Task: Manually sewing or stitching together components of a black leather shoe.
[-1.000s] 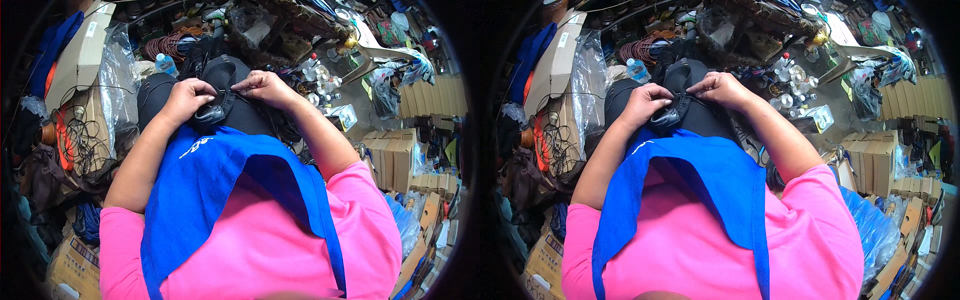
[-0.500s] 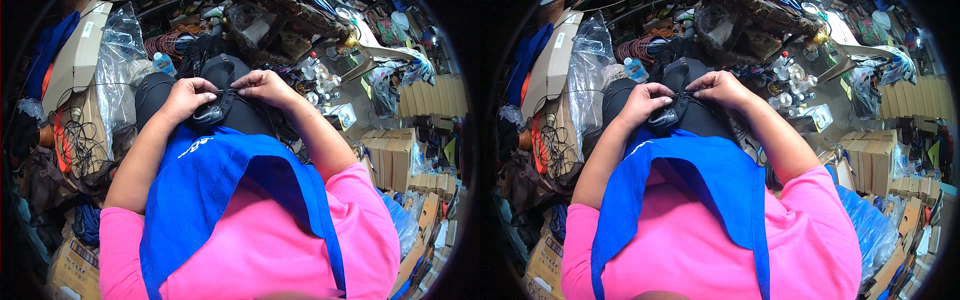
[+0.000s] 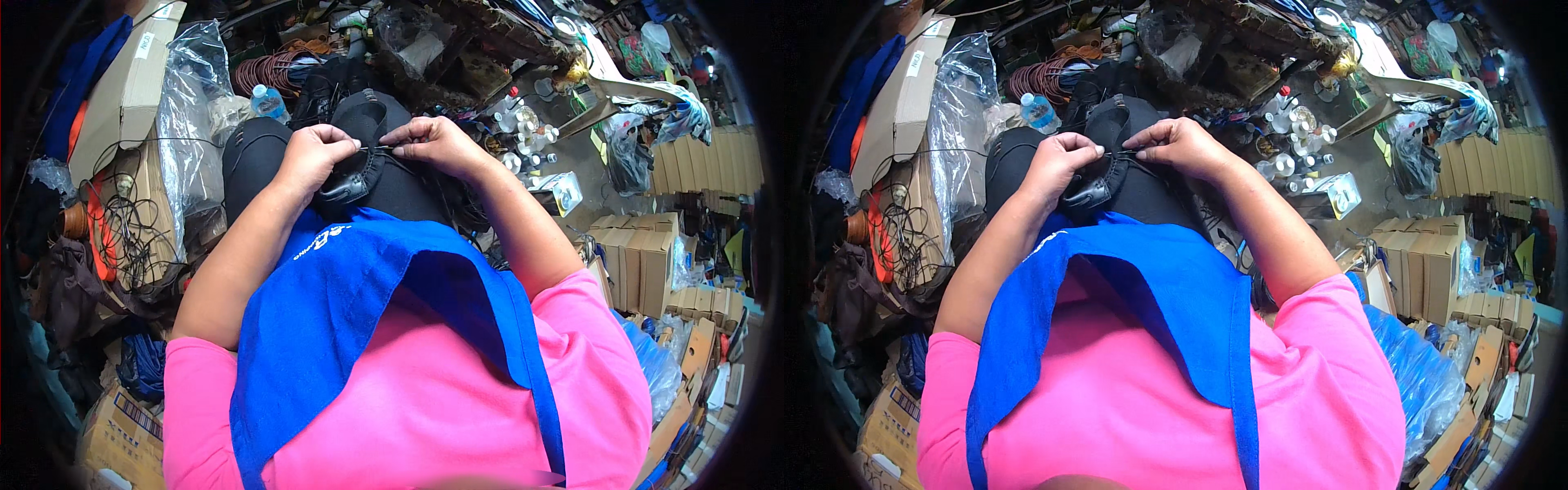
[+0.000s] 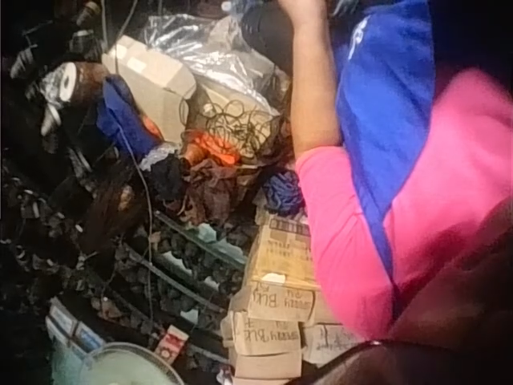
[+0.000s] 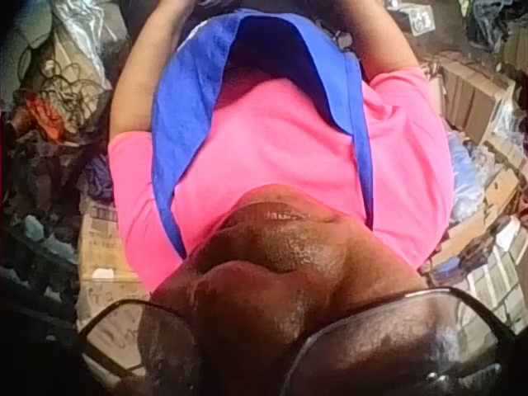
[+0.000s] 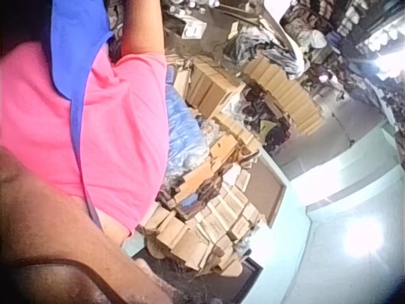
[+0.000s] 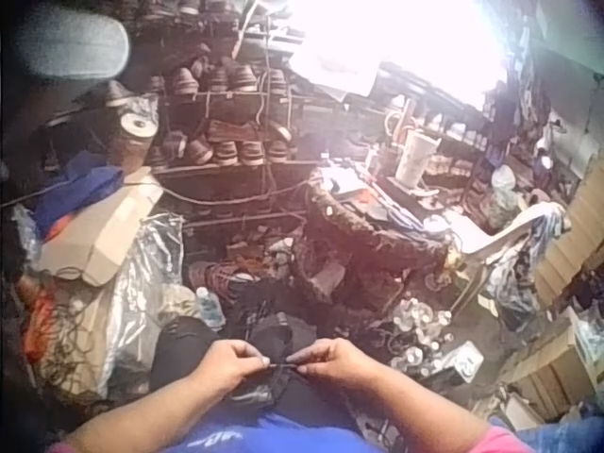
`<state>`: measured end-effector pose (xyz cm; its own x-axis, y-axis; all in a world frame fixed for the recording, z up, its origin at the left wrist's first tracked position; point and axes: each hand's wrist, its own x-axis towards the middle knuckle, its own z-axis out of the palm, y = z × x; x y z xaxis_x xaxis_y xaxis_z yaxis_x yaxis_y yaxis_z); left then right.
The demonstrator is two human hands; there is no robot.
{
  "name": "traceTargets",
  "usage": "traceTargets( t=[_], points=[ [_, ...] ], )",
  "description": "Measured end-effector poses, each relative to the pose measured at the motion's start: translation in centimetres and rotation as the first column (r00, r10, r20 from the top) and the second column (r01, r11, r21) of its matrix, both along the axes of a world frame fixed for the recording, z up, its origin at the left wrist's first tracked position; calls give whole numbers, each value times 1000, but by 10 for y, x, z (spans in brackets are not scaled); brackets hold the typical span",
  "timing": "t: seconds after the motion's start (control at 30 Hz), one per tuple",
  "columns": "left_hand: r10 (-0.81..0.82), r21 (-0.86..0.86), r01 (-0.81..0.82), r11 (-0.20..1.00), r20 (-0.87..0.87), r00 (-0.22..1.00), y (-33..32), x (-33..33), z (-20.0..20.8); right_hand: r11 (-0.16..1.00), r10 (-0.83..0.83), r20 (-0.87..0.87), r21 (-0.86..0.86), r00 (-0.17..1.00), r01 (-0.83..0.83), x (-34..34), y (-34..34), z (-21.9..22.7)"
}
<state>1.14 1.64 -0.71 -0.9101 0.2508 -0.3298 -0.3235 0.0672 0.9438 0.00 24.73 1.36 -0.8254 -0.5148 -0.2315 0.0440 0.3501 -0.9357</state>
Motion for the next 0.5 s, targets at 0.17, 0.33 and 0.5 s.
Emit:
traceTargets(
  t=[0.17, 0.33, 0.5],
  points=[
    [-97, -227, -37, 973, -552, 828, 1, 4, 12, 1000, -3, 77, -26, 997, 5, -2, 0, -1],
    [-288, -457, -84, 885, -682, 672, 4, -16, 16, 999, -16, 151, -27, 988, 20, -2, -1, -1],
    [-263, -418, 37, 908, -500, 825, -20, -3, 9, 1000, -10, 96, 1, 995, 10, -1, -1, 1]
  ],
)
